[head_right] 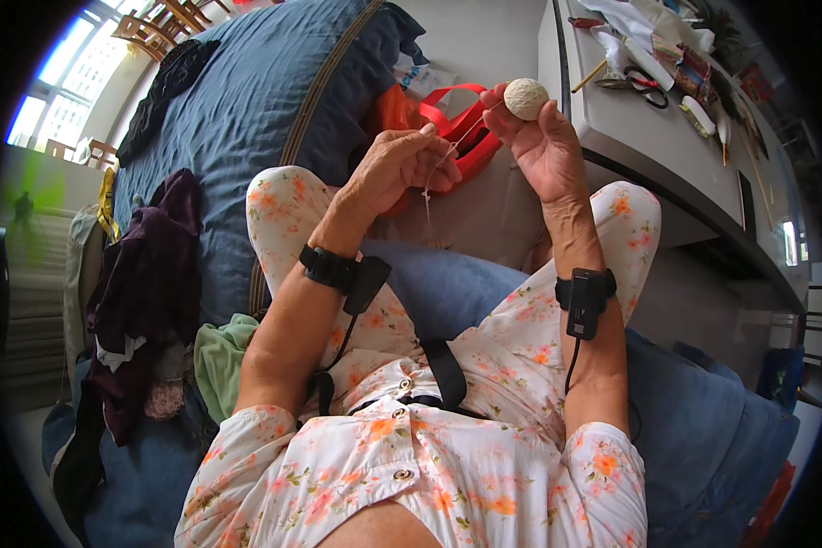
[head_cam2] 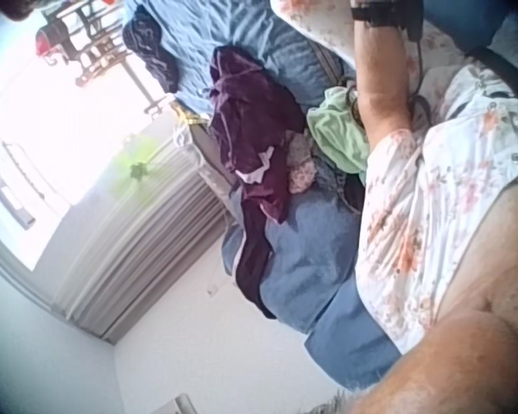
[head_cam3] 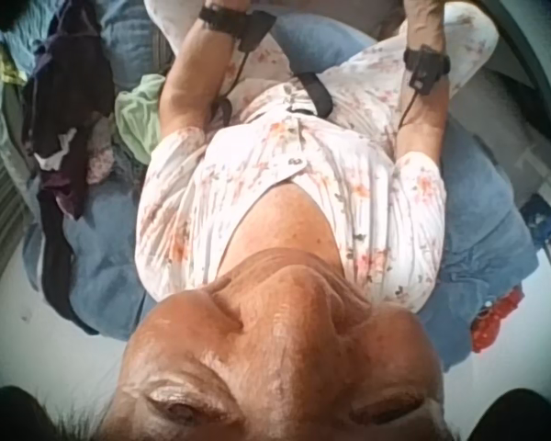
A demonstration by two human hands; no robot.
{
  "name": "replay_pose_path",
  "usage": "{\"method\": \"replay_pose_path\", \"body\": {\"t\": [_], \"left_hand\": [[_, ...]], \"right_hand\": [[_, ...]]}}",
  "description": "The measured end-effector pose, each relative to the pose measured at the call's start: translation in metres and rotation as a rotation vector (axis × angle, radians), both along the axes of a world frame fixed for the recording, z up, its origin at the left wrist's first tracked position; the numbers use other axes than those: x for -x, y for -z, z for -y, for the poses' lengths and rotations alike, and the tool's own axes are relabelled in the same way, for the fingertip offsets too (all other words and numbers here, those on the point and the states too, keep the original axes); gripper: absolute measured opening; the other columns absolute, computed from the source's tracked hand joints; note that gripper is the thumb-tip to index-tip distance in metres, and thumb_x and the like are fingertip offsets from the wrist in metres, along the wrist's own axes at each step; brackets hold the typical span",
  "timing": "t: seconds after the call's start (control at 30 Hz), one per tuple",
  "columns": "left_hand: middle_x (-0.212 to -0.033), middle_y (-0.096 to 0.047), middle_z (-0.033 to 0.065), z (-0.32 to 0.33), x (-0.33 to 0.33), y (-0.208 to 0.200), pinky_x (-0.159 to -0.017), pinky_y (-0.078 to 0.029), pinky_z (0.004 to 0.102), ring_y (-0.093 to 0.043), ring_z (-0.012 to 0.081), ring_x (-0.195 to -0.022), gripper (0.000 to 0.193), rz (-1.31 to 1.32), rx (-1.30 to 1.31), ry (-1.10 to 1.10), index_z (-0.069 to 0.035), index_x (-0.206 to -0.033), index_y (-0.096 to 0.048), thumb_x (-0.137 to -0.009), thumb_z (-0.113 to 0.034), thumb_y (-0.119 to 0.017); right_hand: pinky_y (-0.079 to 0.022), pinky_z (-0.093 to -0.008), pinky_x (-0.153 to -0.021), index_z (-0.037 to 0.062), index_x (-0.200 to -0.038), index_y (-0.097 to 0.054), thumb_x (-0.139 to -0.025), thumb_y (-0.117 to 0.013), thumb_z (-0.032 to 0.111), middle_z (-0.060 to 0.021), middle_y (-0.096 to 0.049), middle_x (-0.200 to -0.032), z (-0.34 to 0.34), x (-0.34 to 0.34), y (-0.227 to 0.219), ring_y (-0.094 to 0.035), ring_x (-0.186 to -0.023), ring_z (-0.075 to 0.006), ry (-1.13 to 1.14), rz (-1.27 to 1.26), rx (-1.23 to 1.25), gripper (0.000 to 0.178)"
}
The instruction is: Repairing or sewing a small white round object using a needle and thread.
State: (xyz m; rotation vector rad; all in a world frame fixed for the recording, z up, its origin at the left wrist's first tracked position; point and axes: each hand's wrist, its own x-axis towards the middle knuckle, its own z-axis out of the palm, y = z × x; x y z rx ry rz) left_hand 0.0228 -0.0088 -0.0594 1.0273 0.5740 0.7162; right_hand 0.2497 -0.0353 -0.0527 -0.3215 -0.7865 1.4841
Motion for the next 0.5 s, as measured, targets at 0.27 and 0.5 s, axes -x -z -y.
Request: {"method": "replay_pose_path", "body": {"t": [0.27, 0.5], "left_hand": [[-0.078, -0.066, 0.0195, 0.008, -0.001, -0.009, -0.061, -0.055, 0.0283, -0.065, 0.0193, -0.064, 0.028, -0.077, 0.035, 0.007, 0.006, -0.094, -0.063, -0.089, -0.021, -0.062], [-0.072, -0.064, 0.0111, 0.006, -0.004, -0.002, -0.042, -0.033, 0.0181, -0.046, 0.0054, -0.049, 0.013, -0.016, 0.030, -0.044, 0.004, -0.089, -0.063, -0.079, -0.003, -0.069]], "right_hand": [[-0.045, -0.0425, -0.100, -0.0059, -0.119, -0.050, -0.082, -0.068, 0.035, -0.0185, -0.057, -0.118, -0.005, -0.018, 0.001, -0.052, -0.117, -0.0320, 0.037, -0.120, 0.033, 0.059], [-0.050, -0.0391, -0.094, -0.0051, -0.118, -0.051, -0.081, -0.070, 0.031, -0.0179, -0.059, -0.116, -0.006, -0.020, 0.005, -0.056, -0.112, -0.0298, 0.018, -0.152, 0.057, 0.055]]}}
